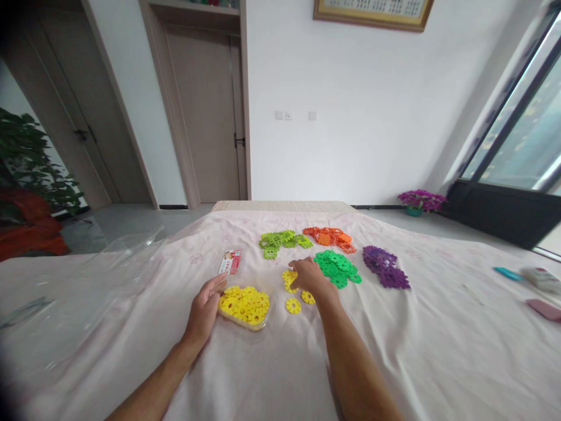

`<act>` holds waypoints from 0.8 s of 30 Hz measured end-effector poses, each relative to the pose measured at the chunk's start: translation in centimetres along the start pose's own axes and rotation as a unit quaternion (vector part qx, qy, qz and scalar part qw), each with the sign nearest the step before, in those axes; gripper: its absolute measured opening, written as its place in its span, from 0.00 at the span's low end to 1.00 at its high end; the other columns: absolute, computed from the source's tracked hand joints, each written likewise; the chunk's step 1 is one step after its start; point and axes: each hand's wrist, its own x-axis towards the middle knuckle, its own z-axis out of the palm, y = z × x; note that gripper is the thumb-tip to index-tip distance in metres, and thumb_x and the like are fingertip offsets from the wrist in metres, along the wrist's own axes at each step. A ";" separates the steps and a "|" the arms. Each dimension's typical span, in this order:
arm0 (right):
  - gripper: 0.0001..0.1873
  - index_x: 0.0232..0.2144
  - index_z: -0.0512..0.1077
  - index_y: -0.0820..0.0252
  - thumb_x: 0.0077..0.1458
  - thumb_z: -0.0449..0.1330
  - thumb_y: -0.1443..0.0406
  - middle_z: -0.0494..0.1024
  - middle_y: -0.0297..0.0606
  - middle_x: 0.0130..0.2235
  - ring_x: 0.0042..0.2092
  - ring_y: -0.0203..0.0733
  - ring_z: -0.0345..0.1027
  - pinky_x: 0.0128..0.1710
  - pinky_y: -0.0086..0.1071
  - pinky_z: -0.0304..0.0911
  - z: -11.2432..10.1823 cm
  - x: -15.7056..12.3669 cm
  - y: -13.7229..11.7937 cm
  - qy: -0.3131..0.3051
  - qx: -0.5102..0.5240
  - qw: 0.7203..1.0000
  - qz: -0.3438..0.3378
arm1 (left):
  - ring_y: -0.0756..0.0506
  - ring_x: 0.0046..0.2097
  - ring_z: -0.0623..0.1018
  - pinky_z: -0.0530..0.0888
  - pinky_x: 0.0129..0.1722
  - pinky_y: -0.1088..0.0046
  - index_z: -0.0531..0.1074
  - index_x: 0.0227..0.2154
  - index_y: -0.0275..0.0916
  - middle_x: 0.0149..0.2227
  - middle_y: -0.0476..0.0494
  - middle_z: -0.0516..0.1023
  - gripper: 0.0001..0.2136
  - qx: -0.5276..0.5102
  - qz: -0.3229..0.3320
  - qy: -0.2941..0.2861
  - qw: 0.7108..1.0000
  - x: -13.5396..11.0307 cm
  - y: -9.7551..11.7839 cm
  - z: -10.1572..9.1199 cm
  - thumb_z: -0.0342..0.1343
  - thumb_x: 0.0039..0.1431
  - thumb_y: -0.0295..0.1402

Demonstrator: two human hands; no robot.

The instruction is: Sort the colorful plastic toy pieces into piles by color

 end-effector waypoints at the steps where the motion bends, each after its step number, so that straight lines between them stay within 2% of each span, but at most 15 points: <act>1: 0.37 0.54 0.71 0.55 0.38 0.71 0.63 0.78 0.40 0.47 0.52 0.52 0.63 0.47 0.35 0.58 0.0 0.1 0.0 0.008 0.002 1.000 -0.003 | 0.43 0.55 0.75 0.67 0.60 0.61 0.72 0.52 0.38 0.56 0.40 0.74 0.24 0.001 0.000 0.000 1.000 0.0 0.0 0.0 0.46 0.52 0.24; 7: 0.25 0.45 0.77 0.58 0.40 0.69 0.65 0.80 0.39 0.40 0.46 0.49 0.67 0.45 0.33 0.59 0.3 0.4 -0.3 0.023 0.023 0.999 -0.041 | 0.43 0.57 0.73 0.67 0.60 0.62 0.72 0.52 0.38 0.56 0.41 0.74 0.24 -0.004 0.003 -0.002 1.000 -0.1 -0.1 0.0 0.46 0.52 0.23; 13: 0.16 0.40 0.79 0.58 0.44 0.64 0.67 0.81 0.37 0.40 0.40 0.42 0.71 0.37 0.29 0.60 0.8 0.7 -0.7 0.001 0.099 0.995 -0.023 | 0.43 0.58 0.73 0.67 0.60 0.62 0.72 0.52 0.37 0.54 0.40 0.75 0.24 0.003 0.006 -0.004 1.000 -0.1 0.1 0.0 0.46 0.53 0.23; 18: 0.15 0.39 0.79 0.57 0.45 0.64 0.65 0.81 0.36 0.38 0.38 0.41 0.72 0.34 0.28 0.59 1.1 0.5 -1.8 -0.006 0.123 0.992 -0.032 | 0.43 0.58 0.72 0.67 0.60 0.62 0.71 0.53 0.36 0.55 0.39 0.75 0.24 0.011 0.006 -0.007 1.000 -0.1 0.2 -0.1 0.45 0.53 0.23; 21: 0.15 0.37 0.79 0.57 0.43 0.64 0.66 0.81 0.36 0.38 0.38 0.40 0.72 0.33 0.27 0.58 1.3 0.4 -2.2 0.006 0.136 0.991 -0.009 | 0.43 0.58 0.72 0.67 0.60 0.62 0.72 0.53 0.37 0.55 0.40 0.75 0.24 0.015 0.010 -0.006 1.000 -0.1 0.4 -0.1 0.44 0.53 0.23; 24: 0.11 0.32 0.79 0.59 0.42 0.64 0.68 0.80 0.35 0.34 0.35 0.39 0.71 0.31 0.27 0.57 1.2 0.5 -2.0 0.034 0.158 0.987 0.011 | 0.43 0.57 0.73 0.67 0.60 0.62 0.72 0.52 0.37 0.54 0.40 0.75 0.24 0.016 0.012 -0.003 1.000 -0.1 0.5 -0.1 0.45 0.53 0.23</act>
